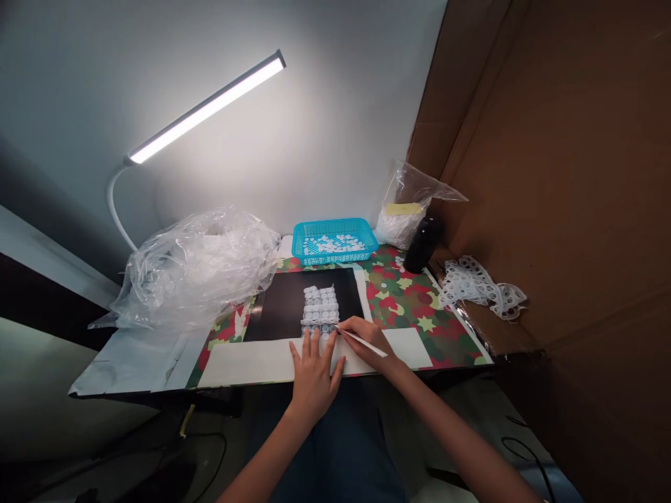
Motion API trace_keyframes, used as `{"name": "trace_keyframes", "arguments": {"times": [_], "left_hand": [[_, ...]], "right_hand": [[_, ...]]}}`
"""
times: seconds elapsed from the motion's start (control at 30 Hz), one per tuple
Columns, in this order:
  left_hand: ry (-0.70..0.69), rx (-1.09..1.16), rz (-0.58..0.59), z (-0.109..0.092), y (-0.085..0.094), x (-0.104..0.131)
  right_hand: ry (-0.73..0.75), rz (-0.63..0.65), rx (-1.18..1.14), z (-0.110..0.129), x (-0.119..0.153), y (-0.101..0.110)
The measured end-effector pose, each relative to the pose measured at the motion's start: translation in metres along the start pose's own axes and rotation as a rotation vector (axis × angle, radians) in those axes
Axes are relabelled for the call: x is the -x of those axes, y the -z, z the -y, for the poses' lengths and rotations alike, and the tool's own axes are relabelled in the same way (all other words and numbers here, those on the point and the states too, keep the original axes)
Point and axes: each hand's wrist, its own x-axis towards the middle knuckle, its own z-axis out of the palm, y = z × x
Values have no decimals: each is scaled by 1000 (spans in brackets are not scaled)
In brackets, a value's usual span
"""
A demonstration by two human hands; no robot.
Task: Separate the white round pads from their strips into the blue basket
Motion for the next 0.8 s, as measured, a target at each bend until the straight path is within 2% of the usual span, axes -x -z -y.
{"name": "trace_keyframes", "arguments": {"times": [0.2, 0.37, 0.8], "left_hand": [[-6, 13, 1, 1, -4, 0], [-39, 58, -15, 5, -5, 2], [-39, 50, 1, 5, -4, 2]], "right_hand": [[-46, 3, -65, 2, 12, 3], [-59, 43, -122, 2, 13, 5], [23, 150, -144, -3, 14, 5]]}}
